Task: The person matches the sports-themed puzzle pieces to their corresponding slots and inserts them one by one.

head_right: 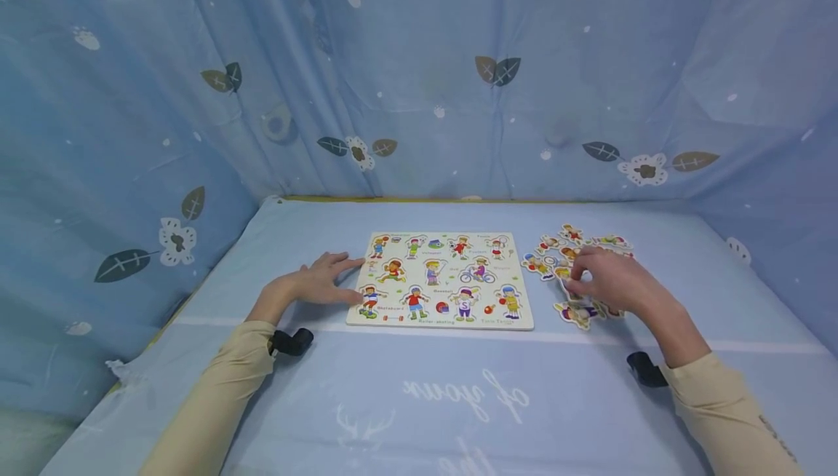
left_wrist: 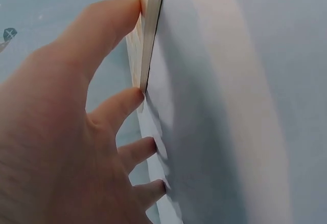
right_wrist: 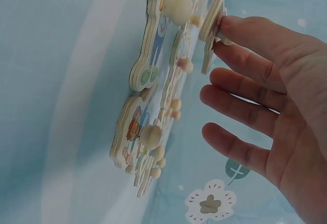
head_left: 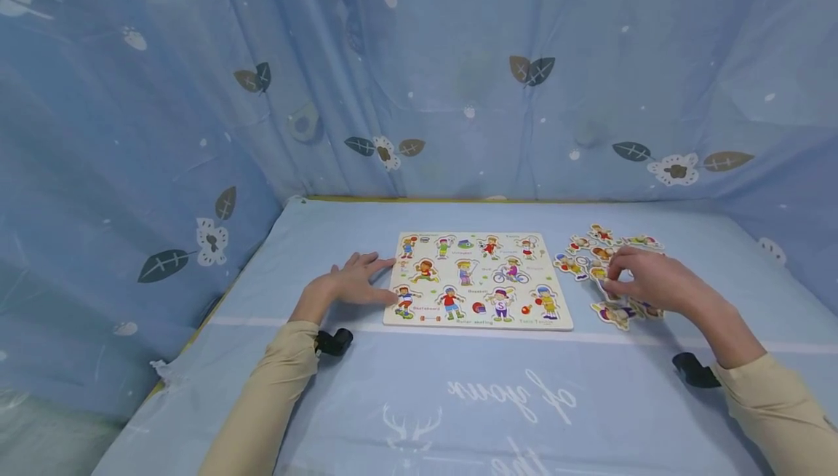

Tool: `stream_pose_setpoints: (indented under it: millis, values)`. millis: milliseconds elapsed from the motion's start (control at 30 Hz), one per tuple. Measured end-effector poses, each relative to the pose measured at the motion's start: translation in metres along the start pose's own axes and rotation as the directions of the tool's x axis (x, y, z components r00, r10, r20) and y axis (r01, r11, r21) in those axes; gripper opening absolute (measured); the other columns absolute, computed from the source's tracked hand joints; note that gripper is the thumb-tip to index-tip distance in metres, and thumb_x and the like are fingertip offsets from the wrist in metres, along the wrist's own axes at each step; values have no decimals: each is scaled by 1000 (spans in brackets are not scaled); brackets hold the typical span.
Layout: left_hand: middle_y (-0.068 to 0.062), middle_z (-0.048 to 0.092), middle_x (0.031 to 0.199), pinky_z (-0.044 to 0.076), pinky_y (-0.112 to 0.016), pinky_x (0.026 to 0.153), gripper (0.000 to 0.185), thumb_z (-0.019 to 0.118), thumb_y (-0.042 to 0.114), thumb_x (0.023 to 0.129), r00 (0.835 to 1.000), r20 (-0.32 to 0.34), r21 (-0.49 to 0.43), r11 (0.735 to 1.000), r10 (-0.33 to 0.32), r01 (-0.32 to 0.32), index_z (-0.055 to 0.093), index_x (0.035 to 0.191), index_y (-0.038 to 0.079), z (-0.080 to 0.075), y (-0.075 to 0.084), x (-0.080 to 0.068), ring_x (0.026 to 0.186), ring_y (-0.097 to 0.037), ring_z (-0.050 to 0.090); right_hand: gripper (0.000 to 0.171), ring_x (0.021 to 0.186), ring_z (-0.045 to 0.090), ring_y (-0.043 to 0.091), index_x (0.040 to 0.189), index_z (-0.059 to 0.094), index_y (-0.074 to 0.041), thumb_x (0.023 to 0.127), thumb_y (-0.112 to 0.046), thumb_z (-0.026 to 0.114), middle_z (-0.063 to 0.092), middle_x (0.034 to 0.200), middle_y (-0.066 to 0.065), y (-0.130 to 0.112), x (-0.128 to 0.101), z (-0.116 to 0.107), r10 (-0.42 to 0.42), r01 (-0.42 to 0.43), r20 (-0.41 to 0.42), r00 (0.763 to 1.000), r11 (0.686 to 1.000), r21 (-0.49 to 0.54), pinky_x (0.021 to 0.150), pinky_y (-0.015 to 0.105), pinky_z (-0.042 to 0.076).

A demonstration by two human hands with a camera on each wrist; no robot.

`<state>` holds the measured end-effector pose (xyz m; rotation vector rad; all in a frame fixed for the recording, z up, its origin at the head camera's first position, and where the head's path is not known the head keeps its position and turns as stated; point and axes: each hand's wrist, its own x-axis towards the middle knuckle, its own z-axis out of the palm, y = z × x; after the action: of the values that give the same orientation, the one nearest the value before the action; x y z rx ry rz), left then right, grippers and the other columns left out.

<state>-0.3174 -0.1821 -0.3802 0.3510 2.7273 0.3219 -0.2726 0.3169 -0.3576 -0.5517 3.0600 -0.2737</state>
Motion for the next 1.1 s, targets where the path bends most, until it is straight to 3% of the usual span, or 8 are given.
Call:
stream_pose_setpoints:
  millis: [233,567,1100]
  values:
    - [-13,13,165,6,-73,113,89,62,64,84,1000,4,8,1000,6,-6,26,158,30,-2,-2,-1,151,-43,2,17,88,61,24,84,72,-15,88,-31,74,64,102,8,-2,1,-1,1,-1,-3,1000,1000,-18,72,45,53]
    - [-14,13,165,6,-74,112,90,62,64,84,1000,0,9,1000,12,-12,26,158,29,-3,-2,2,151,-43,2,21,75,54,16,86,72,-14,87,-35,75,64,95,3,-6,4,2,-6,6,11,1000,1000,-18,65,37,49]
    - [-15,13,165,6,-74,113,88,62,62,85,1000,1,2,1000,7,-7,26,158,28,-3,1,1,151,-44,2,22,72,54,15,87,70,-12,87,-34,74,62,90,1,-12,4,0,-22,22,16,1000,1000,-15,62,38,49]
